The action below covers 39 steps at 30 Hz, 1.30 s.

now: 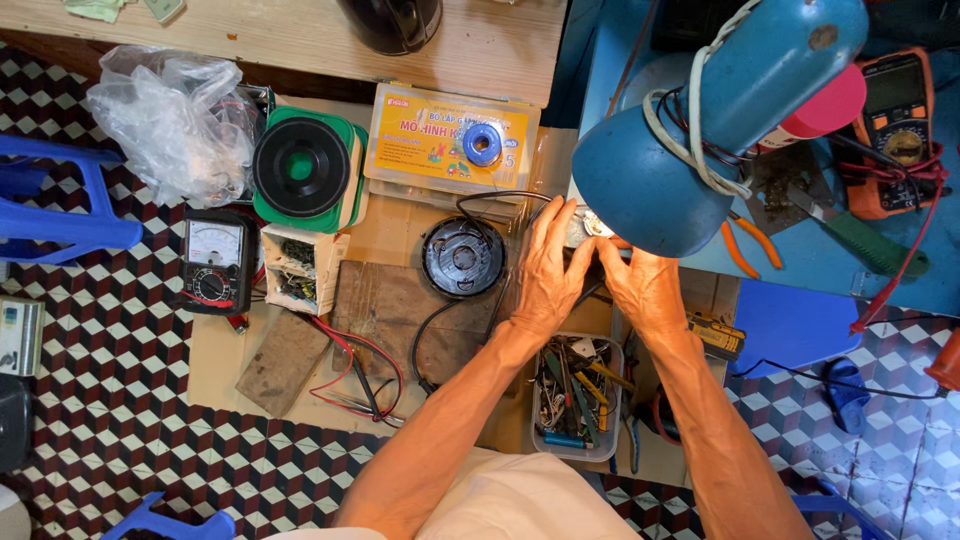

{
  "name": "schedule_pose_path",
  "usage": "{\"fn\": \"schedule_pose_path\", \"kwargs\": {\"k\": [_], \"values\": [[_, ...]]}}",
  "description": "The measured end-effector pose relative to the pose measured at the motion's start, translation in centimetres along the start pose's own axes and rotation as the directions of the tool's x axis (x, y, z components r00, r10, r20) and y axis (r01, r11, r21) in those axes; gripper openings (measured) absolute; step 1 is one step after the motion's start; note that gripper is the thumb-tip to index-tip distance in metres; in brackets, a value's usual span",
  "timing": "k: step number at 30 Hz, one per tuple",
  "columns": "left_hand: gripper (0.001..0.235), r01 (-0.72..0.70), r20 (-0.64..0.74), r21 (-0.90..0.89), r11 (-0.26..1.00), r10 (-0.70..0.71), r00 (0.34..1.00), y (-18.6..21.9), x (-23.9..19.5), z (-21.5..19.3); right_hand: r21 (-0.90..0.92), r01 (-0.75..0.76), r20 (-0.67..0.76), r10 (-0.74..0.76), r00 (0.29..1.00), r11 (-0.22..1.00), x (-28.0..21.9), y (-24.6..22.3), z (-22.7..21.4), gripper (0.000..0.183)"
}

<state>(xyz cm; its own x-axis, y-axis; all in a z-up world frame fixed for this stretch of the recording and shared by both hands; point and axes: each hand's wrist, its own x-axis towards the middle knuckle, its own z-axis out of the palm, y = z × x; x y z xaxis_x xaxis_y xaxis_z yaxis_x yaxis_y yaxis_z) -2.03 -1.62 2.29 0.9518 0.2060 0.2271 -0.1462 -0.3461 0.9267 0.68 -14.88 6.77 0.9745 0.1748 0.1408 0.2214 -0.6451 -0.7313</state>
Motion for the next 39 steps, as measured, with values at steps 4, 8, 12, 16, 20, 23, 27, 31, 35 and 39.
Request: {"fn": "schedule_pose_path", "kwargs": {"k": [4,8,12,16,20,23,27,31,35,39], "values": [[0.058,0.057,-0.028,-0.012,0.998,-0.058,0.998,-0.4,0.3,1.4,0.1,-0.084,-0.017,0.086,0.996,0.991,-0.2,0.1,0.1,0.018],[0.06,0.053,-0.042,0.004,0.999,-0.053,0.998,-0.7,0.6,1.7,0.034,-0.127,-0.03,0.128,0.991,0.991,-0.4,-0.6,-0.2,0.015],[0.059,0.056,-0.038,-0.035,0.998,-0.057,0.998,-0.8,0.7,1.6,-0.029,-0.106,-0.044,0.104,0.994,0.994,-0.3,-3.0,-1.1,0.017],[0.059,0.038,-0.045,-0.024,0.999,-0.04,0.998,-0.3,0.9,1.4,0.335,-0.232,-0.062,0.267,0.962,0.913,-4.2,-7.9,-4.5,0.024],[0.058,0.043,-0.04,0.005,0.999,-0.043,0.998,0.3,1.1,1.2,0.724,-0.413,0.138,0.47,0.872,0.552,-11.5,-12.3,-9.7,0.024],[0.058,0.037,-0.037,-0.017,0.999,-0.037,0.999,0.8,1.4,1.5,0.782,-0.384,0.103,0.504,0.857,0.492,-15.0,-13.5,-12.0,0.025],[0.049,0.018,-0.031,0.069,0.997,-0.016,0.999,1.4,1.1,1.4,0.814,-0.337,0.038,0.535,0.844,0.473,-15.7,-12.5,-13.4,0.027],[0.046,0.014,-0.046,0.161,0.987,-0.006,0.999,2.0,1.5,1.1,0.844,-0.29,0.028,0.504,0.863,0.451,-15.5,-11.4,-14.5,0.031],[0.047,0.029,-0.04,0.186,0.982,-0.021,0.999,2.3,1.5,1.8,0.863,-0.253,0.0,0.5,0.866,0.437,-16.2,-10.4,-16.3,0.035],[0.05,0.031,-0.028,0.229,0.973,-0.025,0.999,2.0,1.3,1.8,0.878,-0.218,-0.02,0.489,0.872,0.426,-15.1,-9.8,-17.7,0.04]]}}
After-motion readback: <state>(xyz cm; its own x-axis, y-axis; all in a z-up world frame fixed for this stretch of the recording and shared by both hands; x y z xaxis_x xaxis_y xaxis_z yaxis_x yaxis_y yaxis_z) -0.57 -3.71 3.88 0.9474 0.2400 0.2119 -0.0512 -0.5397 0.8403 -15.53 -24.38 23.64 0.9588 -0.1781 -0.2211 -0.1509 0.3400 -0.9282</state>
